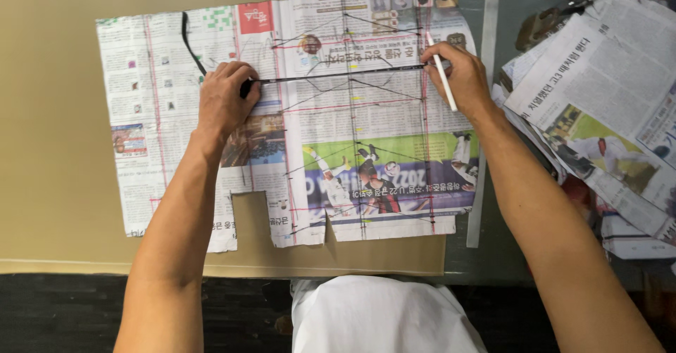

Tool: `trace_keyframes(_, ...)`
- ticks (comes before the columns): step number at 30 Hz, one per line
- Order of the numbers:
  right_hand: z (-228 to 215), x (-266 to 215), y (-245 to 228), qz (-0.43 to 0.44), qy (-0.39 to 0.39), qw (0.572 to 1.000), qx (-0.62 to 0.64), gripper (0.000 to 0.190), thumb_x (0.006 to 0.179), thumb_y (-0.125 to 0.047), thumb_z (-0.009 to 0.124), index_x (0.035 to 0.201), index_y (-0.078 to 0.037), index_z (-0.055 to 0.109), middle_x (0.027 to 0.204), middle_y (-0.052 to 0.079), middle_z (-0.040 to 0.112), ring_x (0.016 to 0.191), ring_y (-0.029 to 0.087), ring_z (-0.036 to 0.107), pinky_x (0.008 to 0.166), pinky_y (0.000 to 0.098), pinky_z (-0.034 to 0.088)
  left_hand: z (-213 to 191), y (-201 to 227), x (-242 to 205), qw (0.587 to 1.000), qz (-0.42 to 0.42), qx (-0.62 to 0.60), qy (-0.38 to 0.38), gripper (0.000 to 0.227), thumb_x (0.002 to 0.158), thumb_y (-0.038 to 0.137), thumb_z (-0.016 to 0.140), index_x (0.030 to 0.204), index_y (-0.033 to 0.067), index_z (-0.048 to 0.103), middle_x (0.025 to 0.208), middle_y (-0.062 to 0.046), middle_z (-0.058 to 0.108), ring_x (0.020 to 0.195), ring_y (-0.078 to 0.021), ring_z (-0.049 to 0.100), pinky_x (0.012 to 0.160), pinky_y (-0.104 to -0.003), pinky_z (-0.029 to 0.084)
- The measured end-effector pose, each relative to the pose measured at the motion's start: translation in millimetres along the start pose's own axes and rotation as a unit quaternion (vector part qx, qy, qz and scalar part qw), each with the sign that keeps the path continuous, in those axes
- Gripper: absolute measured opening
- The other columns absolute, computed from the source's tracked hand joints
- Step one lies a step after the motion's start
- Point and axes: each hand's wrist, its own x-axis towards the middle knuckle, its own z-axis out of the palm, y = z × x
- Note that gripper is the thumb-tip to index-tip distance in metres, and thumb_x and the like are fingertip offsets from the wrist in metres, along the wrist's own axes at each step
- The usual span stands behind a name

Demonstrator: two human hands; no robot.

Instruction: The person unfolds a newspaper on a worktable, then uses a flexible measuring tape and a white pencil to measure and mark lines on the newspaper and the table surface. The person repeatedly repositions the tape and marks multiple points and lines across the work area.

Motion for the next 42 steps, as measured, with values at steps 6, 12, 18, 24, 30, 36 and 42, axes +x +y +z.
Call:
trace_keyframes(6,15,-15,-5,-0.071,0.072,0.994,-0.043,0.037,0.093,0.005,0.073,0.128,-0.006,0.066,0.127,0.014,0.068,0.12,0.031,0.063,0.097,0.0385,0.055,2,-5,-2,1.0,-0.02,0.0,0.01,0.006,0.092,0.014,0.076,0.097,0.0115,0.074,0.11,-0.001,0.072,0.108,-0.025,0.066,0.087,-0.044,0.048)
trace_keyframes(12,45,-38,8,-0.058,0.093,0.988,-0.105,0.04,0.106,-0.006,0.065,0.143,-0.004,0.051,0.156,0.021,0.05,0.148,0.039,0.041,0.122,0.0521,0.028,2,-6,-1,0.999,-0.038,0.007,0.008,0.005,0.091,0.016,0.076,0.095,0.0133,0.075,0.11,0.001,0.072,0.107,-0.0237,0.066,0.087,-0.043,0.049)
trace_keyframes(18,47,-45,26,-0.063,0.082,0.984,-0.146,0.034,0.11,-0.013,0.059,0.141,-0.005,0.05,0.159,0.019,0.049,0.153,0.036,0.039,0.127,0.0525,0.023,7,-6,0,0.999,-0.041,0.026,0.002,0.006,0.091,0.02,0.077,0.094,0.0148,0.078,0.109,0.001,0.072,0.105,-0.0232,0.066,0.086,-0.044,0.05)
trace_keyframes(24,49,-45,27,-0.057,0.099,0.98,-0.162,0.035,0.109,-0.014,0.058,0.142,-0.005,0.049,0.158,0.019,0.05,0.152,0.035,0.04,0.128,0.0523,0.022,4,-9,3,0.999,-0.026,0.02,0.001,0.006,0.091,0.02,0.078,0.093,0.0141,0.078,0.108,0.0,0.074,0.102,-0.0257,0.067,0.085,-0.043,0.053)
trace_keyframes(30,49,-43,27,-0.054,0.106,0.982,-0.147,0.035,0.109,-0.016,0.059,0.141,-0.005,0.049,0.158,0.019,0.049,0.15,0.035,0.04,0.128,0.0514,0.022,-1,-9,5,1.0,-0.013,0.021,0.005,0.006,0.091,0.019,0.078,0.093,0.0132,0.077,0.107,0.0,0.074,0.099,-0.0249,0.069,0.082,-0.041,0.054)
trace_keyframes(36,49,-40,23,-0.051,0.105,0.983,-0.143,0.033,0.109,-0.015,0.058,0.14,-0.006,0.05,0.158,0.017,0.049,0.151,0.035,0.04,0.127,0.0517,0.021,1,-5,7,0.999,-0.019,0.041,0.016,0.005,0.09,0.02,0.079,0.093,0.0158,0.079,0.105,0.0,0.074,0.096,-0.0236,0.068,0.082,-0.04,0.055)
trace_keyframes(42,49,-42,22,-0.046,0.101,0.984,-0.141,0.034,0.108,-0.013,0.058,0.141,-0.007,0.05,0.158,0.017,0.051,0.151,0.035,0.04,0.128,0.0518,0.021,5,-8,7,0.999,-0.028,0.041,0.006,0.004,0.09,0.02,0.078,0.093,0.0169,0.08,0.106,0.0,0.074,0.099,-0.0222,0.068,0.083,-0.039,0.055)
